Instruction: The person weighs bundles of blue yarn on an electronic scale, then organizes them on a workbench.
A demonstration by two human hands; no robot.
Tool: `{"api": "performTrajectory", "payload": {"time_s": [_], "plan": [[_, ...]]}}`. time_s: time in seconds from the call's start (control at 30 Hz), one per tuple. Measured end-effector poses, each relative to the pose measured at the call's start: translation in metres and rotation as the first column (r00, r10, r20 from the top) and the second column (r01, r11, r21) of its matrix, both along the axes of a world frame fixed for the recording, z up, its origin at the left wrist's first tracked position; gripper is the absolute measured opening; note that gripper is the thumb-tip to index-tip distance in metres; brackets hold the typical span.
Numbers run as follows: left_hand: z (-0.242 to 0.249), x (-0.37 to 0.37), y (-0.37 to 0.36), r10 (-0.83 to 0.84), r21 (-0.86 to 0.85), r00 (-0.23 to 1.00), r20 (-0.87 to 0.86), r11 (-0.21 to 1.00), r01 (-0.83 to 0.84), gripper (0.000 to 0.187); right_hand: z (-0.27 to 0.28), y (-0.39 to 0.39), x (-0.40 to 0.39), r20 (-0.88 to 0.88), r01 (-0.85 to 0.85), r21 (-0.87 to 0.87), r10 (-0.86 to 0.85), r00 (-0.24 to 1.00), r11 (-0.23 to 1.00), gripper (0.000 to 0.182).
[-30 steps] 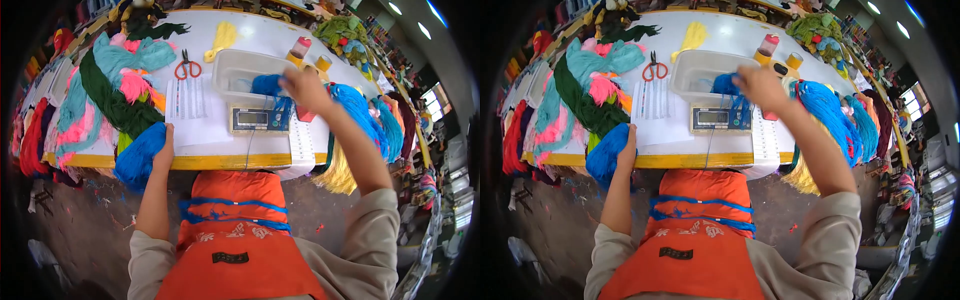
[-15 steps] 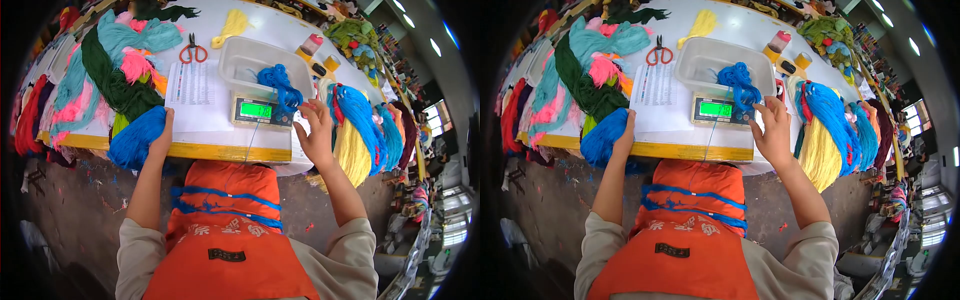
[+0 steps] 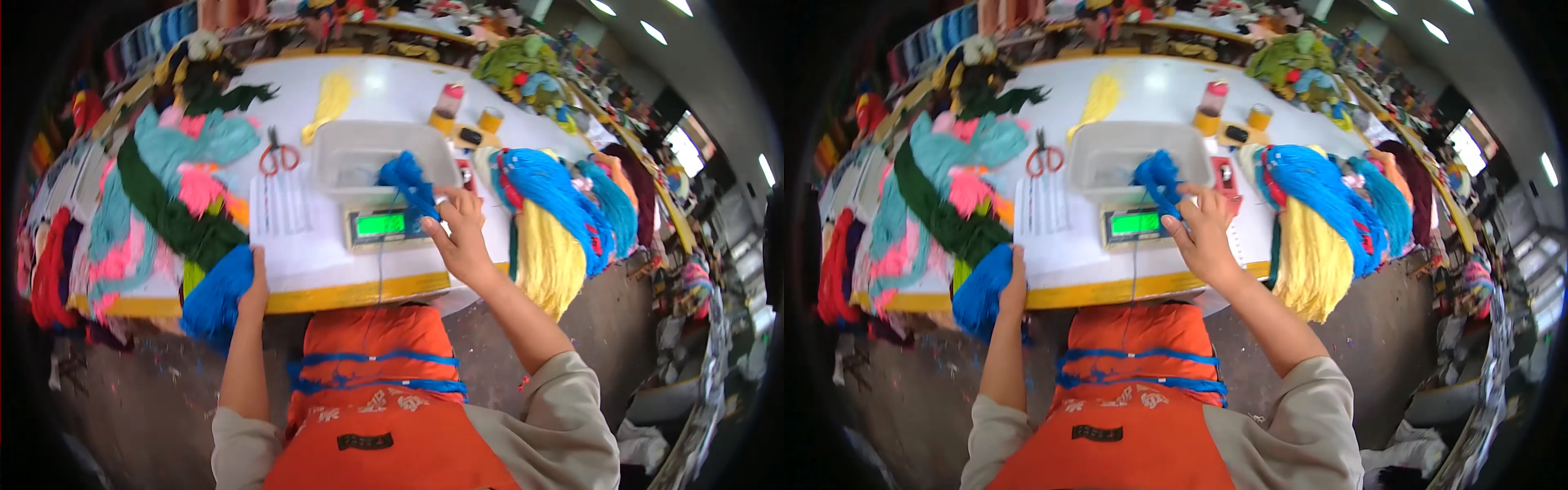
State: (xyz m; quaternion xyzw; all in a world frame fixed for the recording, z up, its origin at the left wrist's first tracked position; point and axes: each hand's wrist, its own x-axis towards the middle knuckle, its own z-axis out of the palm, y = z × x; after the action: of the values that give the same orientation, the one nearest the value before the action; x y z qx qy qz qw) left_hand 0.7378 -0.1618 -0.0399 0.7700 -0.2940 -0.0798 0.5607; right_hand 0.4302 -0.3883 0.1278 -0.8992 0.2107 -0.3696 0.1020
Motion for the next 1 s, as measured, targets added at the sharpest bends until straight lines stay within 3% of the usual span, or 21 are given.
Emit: {"api": "performTrajectory", "payload": {"time_s": [0.03,0.07,0.1,0.13,0.2,0.23,0.27,0.3,0.33,0.37,0.4,0.43,0.5,0.53,0.6,0.67,0.7,0.8,0.9,0.93,1.0], "plan": [[-0.003,-0.002,0.004,0.029,0.02,1.0,-0.009,0.999,-0.029,0.037,0.006,0.003,-0.01,0.105,-0.059,0.172,0.041,0.994,0.983,0.017],[-0.004,0.003,0.01,0.016,-0.002,0.996,-0.083,1.0,-0.016,0.034,0.013,0.008,-0.026,0.293,-0.143,0.523,-0.02,0.956,0.84,0.013],[-0.006,0.005,0.016,0.005,-0.021,0.988,-0.157,1.0,-0.008,0.032,0.036,0.013,-0.05,0.37,-0.199,0.652,-0.078,0.926,0.732,0.017],[-0.011,-0.003,0.022,0.015,-0.15,0.992,-0.123,0.988,-0.033,0.029,0.048,0.013,-0.073,0.654,-0.424,0.596,-0.107,0.749,0.682,0.021],[-0.007,-0.023,0.041,0.007,-0.337,0.972,-0.233,0.937,-0.087,0.024,0.084,0.006,-0.141,0.843,-0.427,0.478,-0.265,0.468,0.767,0.027],[0.032,-0.042,0.057,-0.028,-0.344,0.952,-0.306,0.935,-0.083,0.023,0.091,0.0,-0.182,0.905,-0.284,0.359,-0.258,0.339,0.889,0.026],[0.07,-0.061,0.073,-0.06,-0.35,0.924,-0.377,0.933,-0.083,0.022,0.106,0.013,-0.196,0.932,0.116,0.262,-0.283,0.228,0.958,0.027],[0.111,-0.083,0.083,-0.094,-0.318,0.917,-0.387,0.947,-0.037,0.022,0.109,0.019,-0.228,0.969,0.09,0.212,-0.221,0.113,0.973,0.024],[0.124,-0.091,0.088,-0.1,-0.338,0.901,-0.421,0.94,-0.054,0.024,0.107,0.028,-0.24,0.981,0.003,0.128,-0.127,0.146,0.992,0.02],[0.135,-0.101,0.088,-0.1,-0.339,0.901,-0.421,0.939,-0.054,0.024,0.111,0.043,-0.219,0.946,0.046,0.232,-0.236,0.222,0.972,0.017],[0.147,-0.112,0.088,-0.274,-0.415,0.875,-0.398,0.905,0.094,0.024,0.108,0.063,-0.188,0.891,0.097,0.337,-0.351,0.287,0.936,0.015],[0.157,-0.124,0.083,-0.439,-0.485,0.823,-0.36,0.842,0.237,0.025,0.081,0.062,-0.174,0.812,0.071,0.28,-0.276,0.514,0.957,0.014],[0.169,-0.159,0.057,-0.478,-0.488,0.757,-0.446,0.839,0.243,0.029,0.04,0.083,-0.13,0.458,0.019,0.691,-0.457,0.762,0.723,0.027],[0.174,-0.167,0.044,-0.594,-0.539,0.684,-0.424,0.772,0.336,0.033,0.063,0.109,-0.095,0.457,-0.325,0.844,-0.257,0.852,0.426,0.023],[0.183,-0.184,0.019,-0.786,-0.622,0.493,-0.374,0.607,0.495,0.043,0.035,0.115,-0.06,0.489,-0.477,0.832,0.031,0.872,0.281,0.023],[0.168,-0.195,0.0,-0.859,-0.737,0.39,-0.33,0.493,0.462,0.05,0.025,0.13,-0.03,0.49,-0.499,0.789,0.123,0.863,0.358,0.018],[0.169,-0.197,-0.001,-0.851,-0.688,0.365,-0.378,0.522,0.504,0.051,0.019,0.132,-0.024,0.457,-0.486,0.767,0.175,0.872,0.419,0.012],[0.173,-0.201,-0.001,-0.859,-0.737,0.283,-0.427,0.512,0.441,0.058,-0.001,0.128,-0.022,0.477,-0.482,0.782,0.119,0.871,0.395,0.006],[0.164,-0.199,-0.005,-0.867,-0.78,0.262,-0.424,0.497,0.38,0.06,0.01,0.123,-0.032,0.392,-0.384,0.912,-0.037,0.919,0.144,0.006],[0.162,-0.2,-0.006,-0.867,-0.779,0.261,-0.425,0.497,0.382,0.06,0.007,0.125,-0.03,0.393,-0.384,0.912,-0.04,0.919,0.144,0.006],[0.16,-0.204,-0.009,-0.87,-0.751,0.256,-0.422,0.493,0.439,0.059,0.002,0.131,-0.025,0.456,-0.451,0.796,0.091,0.886,0.404,0.008]]}}
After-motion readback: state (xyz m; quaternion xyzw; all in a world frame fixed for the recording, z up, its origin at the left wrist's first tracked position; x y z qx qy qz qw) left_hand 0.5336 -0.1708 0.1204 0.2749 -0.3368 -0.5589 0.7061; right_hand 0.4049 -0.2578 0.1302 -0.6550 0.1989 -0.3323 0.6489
